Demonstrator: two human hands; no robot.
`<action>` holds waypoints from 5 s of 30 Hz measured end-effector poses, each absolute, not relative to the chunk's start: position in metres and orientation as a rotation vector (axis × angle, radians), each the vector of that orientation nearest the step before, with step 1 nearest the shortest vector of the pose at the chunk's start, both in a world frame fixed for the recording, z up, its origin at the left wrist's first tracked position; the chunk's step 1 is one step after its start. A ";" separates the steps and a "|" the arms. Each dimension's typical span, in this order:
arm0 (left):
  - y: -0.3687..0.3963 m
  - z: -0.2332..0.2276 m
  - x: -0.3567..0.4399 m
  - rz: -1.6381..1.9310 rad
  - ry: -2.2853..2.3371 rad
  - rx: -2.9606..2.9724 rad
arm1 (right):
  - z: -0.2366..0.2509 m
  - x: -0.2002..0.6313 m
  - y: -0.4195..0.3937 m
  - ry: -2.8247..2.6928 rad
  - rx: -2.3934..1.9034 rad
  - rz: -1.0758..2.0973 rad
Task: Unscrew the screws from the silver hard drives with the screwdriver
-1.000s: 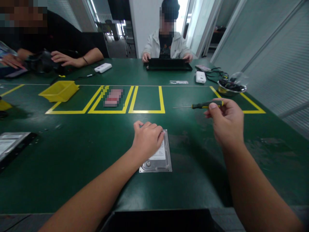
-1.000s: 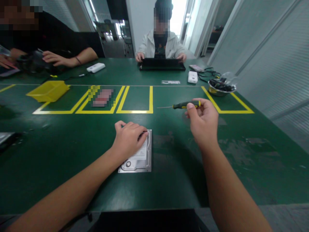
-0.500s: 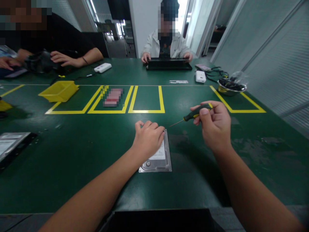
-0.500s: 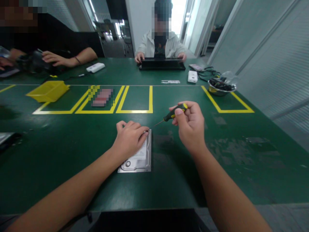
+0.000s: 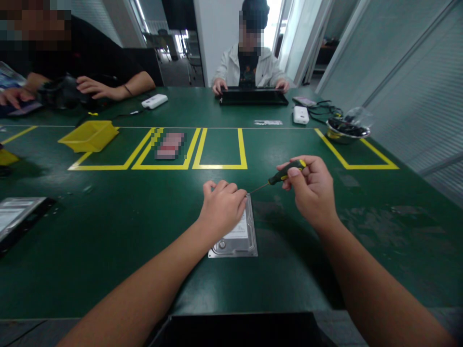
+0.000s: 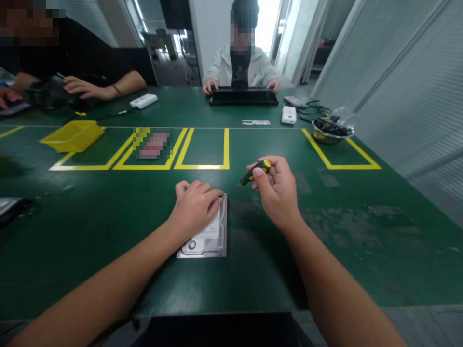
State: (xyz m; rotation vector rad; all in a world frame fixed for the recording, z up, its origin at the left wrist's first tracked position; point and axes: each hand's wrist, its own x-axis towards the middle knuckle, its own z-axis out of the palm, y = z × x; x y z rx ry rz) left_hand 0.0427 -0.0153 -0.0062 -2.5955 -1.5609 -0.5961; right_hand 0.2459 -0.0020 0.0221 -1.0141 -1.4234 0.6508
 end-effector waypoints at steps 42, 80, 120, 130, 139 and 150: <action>-0.014 -0.011 0.042 -0.607 -1.534 -2.571 | 0.020 0.247 -0.003 -1.458 -0.959 0.649; -0.015 -0.009 0.041 -0.593 -1.534 -2.584 | 0.026 0.248 -0.004 -1.566 -0.938 0.638; -0.015 -0.009 0.042 -0.607 -1.521 -2.574 | 0.024 0.248 -0.002 -1.580 -0.921 0.656; -0.015 -0.008 0.042 -0.561 -1.539 -2.575 | 0.024 0.247 -0.002 -1.603 -0.911 0.630; -0.015 -0.008 0.042 -0.568 -1.535 -2.578 | 0.023 0.245 -0.002 -1.664 -0.916 0.591; -0.014 -0.010 0.041 -0.576 -1.525 -2.567 | 0.026 0.245 -0.003 -1.614 -0.907 0.574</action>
